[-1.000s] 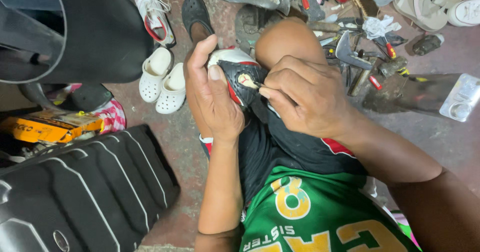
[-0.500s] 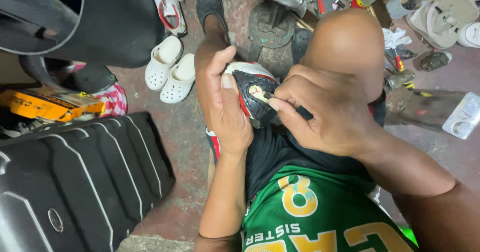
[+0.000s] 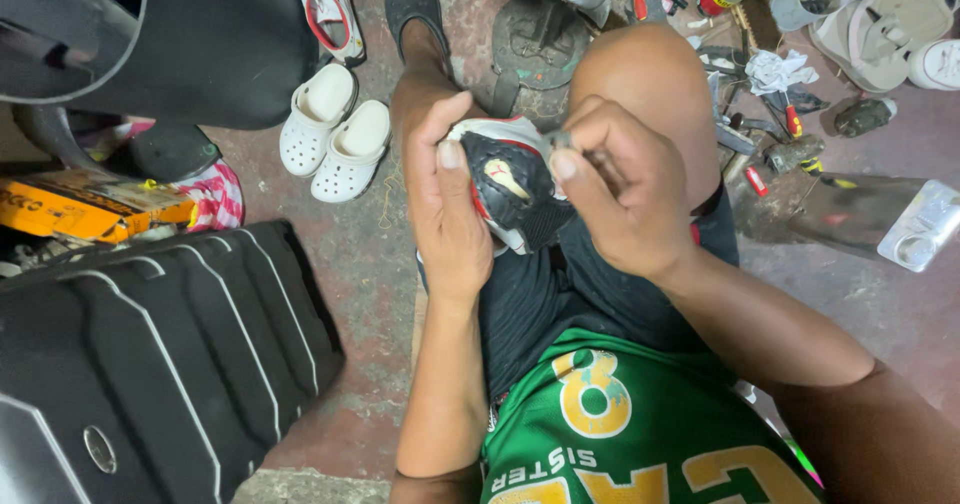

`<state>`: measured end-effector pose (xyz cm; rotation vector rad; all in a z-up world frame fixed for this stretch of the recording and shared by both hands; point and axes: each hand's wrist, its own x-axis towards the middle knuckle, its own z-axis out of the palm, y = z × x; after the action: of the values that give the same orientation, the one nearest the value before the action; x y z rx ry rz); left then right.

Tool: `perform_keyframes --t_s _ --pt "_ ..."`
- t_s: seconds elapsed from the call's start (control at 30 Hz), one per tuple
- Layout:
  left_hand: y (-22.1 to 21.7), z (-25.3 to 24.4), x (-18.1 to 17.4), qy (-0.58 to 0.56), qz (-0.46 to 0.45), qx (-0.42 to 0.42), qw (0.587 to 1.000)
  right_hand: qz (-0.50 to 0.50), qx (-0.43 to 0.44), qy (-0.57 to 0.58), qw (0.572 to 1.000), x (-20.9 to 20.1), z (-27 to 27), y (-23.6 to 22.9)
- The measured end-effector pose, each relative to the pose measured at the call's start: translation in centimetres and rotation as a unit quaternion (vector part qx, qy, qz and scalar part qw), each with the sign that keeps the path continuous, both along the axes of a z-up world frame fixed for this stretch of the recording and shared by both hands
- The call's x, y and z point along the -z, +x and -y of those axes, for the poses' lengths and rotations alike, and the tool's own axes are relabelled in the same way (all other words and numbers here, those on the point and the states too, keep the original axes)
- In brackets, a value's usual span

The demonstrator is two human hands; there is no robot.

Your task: The person is repairing a white and red sneaker by hand. They use a metal tool to scrape the heel area and then use a needle and thread to stitch the damaged section. The person works on the shoe while sitting on the floor.

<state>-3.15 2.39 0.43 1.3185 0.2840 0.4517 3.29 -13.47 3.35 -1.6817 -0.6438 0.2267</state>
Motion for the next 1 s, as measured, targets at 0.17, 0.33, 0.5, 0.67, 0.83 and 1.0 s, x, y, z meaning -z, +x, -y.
perform_keyframes --t_s 0.17,0.33,0.5,0.67,0.83,1.0 --pt "-2.7 -1.1 -3.2 0.364 -0.012 -0.064 0.929 -0.109 -0.011 0.157 0.981 1.9 -0.6 -0.3" --pt "-3.7 -0.6 -5.1 0.467 -0.036 -0.023 0.883 -0.121 -0.017 0.152 0.981 1.8 -0.6 -0.4" --pt "-3.9 0.0 -4.7 0.48 -0.025 -0.077 0.873 -0.111 -0.037 0.163 0.98 1.7 -0.7 -0.8" --pt "-4.1 0.8 -4.3 0.443 -0.006 -0.119 0.889 -0.121 -0.049 0.17 0.977 1.6 -0.9 -0.8" --pt "-4.1 0.9 -5.8 0.447 -0.045 -0.126 0.885 -0.116 -0.055 0.158 0.979 1.4 -0.7 -0.9" --pt "-4.1 0.8 -7.8 0.447 -0.095 -0.108 0.883 -0.106 -0.057 0.147 0.982 1.4 -0.8 -1.3"
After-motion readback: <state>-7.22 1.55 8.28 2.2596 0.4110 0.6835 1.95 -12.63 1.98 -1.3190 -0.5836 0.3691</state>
